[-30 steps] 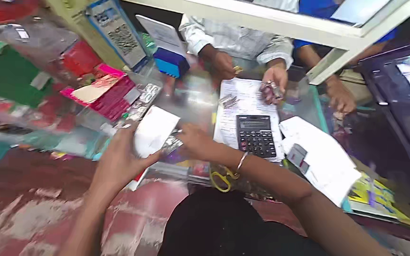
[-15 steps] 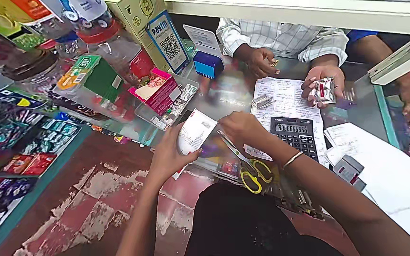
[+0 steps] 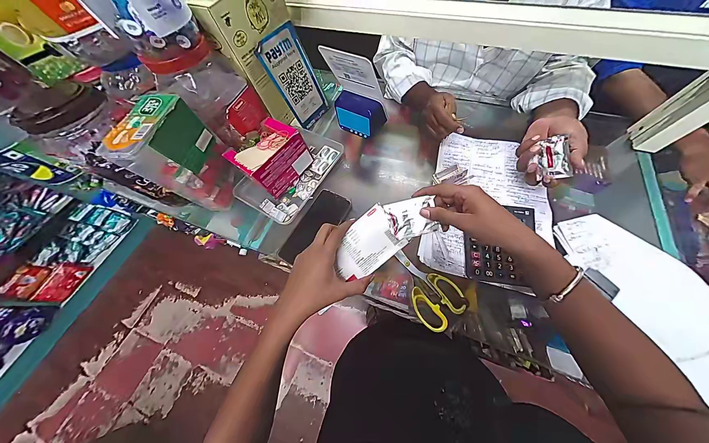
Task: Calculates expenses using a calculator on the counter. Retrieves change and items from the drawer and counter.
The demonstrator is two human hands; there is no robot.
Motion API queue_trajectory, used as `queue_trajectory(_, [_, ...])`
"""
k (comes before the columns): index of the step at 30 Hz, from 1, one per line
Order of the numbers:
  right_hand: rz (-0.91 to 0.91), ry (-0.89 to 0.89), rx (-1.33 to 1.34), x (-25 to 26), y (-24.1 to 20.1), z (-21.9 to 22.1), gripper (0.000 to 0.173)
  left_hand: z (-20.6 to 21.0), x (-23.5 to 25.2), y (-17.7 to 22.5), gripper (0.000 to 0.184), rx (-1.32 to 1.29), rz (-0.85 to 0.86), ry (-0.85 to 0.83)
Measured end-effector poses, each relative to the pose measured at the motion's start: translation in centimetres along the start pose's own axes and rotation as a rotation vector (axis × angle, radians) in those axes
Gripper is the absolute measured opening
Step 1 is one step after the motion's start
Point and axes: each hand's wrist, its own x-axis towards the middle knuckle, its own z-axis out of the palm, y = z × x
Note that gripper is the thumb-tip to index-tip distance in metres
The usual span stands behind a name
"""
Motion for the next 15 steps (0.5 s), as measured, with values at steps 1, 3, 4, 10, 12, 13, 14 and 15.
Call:
queue_trajectory(1, [0.004,0.028,0.000,-0.2,-0.2,-0.3,0.029,0.1,0.0,0.0,0.102,0.005,0.014,-0.006])
queue_trajectory(3, [-0.011,0.076,-0.018,-0.3,-0.2,-0.8,0.028,0.1,0.1,0.2,0.103,0.000,0.021,-0.022])
queue_trajectory(4, [-0.010,0.067,-0.018,-0.4,0.0,-0.9,0.028,0.1,0.2,0.3,0.104,-0.007,0.028,-0.021])
queue_trajectory(10, [-0.013,-0.147,-0.032,-0.7,0.9,-1.0,0.028,0.3,0.3,0.2,0.103,0.008,0.081,-0.027])
queue_trajectory(12, [-0.017,-0.178,-0.104,-0.6,0.5,-1.4,0.026,0.2,0.5,0.3,0.102,0.035,0.097,-0.039])
queue_trajectory(13, [-0.013,-0.191,-0.143,-0.6,0.2,-1.7,0.025,0.2,0.5,0.3,0.102,0.039,0.107,-0.051])
queue_trajectory(14, [0.003,-0.209,-0.162,-0.6,-0.1,-2.1,0.024,0.1,0.5,0.3,0.103,0.038,0.120,-0.063])
queue_trajectory(15, [0.024,-0.226,-0.164,-0.5,-0.2,-2.3,0.024,0.0,0.5,0.3,0.103,0.030,0.130,-0.074])
